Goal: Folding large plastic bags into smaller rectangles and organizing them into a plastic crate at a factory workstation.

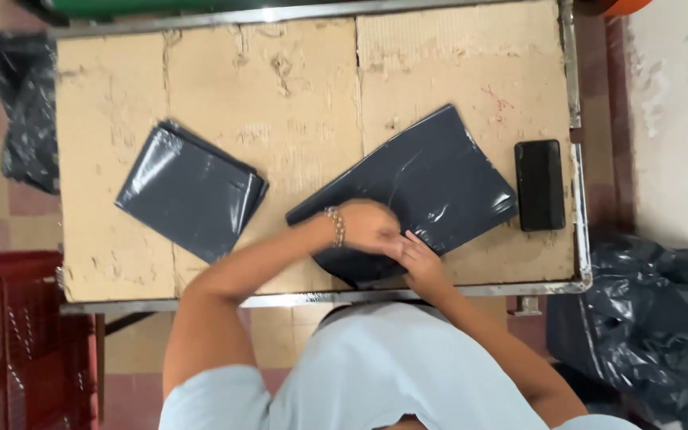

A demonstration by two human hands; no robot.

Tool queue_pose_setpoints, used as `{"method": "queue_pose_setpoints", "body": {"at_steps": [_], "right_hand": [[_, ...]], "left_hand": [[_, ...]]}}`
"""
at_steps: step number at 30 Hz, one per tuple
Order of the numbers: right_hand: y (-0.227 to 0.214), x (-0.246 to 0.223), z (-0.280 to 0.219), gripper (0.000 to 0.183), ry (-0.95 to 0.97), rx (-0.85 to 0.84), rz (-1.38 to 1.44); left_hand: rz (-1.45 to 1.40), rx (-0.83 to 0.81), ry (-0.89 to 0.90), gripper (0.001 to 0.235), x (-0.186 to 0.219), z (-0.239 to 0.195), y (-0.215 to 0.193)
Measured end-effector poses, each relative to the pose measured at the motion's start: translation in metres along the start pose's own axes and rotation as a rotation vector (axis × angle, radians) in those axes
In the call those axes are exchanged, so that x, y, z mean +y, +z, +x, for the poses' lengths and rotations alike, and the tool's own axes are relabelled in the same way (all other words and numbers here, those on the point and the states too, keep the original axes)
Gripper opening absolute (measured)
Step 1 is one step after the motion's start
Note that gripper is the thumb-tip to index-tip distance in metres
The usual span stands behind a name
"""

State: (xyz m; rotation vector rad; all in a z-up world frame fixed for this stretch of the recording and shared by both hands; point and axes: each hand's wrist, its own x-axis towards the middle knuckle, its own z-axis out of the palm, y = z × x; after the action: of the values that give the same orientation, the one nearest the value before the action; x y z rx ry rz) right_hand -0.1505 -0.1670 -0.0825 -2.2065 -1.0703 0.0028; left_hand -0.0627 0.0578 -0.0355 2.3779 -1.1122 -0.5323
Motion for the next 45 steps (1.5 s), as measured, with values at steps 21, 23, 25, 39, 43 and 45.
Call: {"method": "queue_pose_setpoints", "body": {"at_steps": [21,23,25,39,43,45], "right_hand": [[-0.045,0.035,-0.040,0.048,1.461,0.525,1.225],[-0.062,0.018,-0.031,0.041,1.405,0.506,1.186],[-0.055,0.043,-0.062,0.037,1.550,0.345,0.565],[0.100,-0.120,0.186,0.047,0.755,0.133,0.756],[0.175,-0.177,0.231,0.055,0.703,0.099,0.724],[0.192,-0.163,0.250,0.050,0.854,0.108,0.749]], "left_hand": [[0.081,0.547,-0.763,0.050,-0.040,0.086,-0.008],[0.081,0.598,-0.798,0.042,-0.031,0.087,0.002],[0.165,0.744,-0.392,0.018,-0.013,0.077,0.000],[0.259,0.866,-0.881,0.042,-0.065,-0.352,-0.103],[0.230,0.769,-0.913,0.051,-0.213,-0.392,-0.034],[0.236,0.813,-0.919,0.049,-0.232,-0.393,-0.022]]}}
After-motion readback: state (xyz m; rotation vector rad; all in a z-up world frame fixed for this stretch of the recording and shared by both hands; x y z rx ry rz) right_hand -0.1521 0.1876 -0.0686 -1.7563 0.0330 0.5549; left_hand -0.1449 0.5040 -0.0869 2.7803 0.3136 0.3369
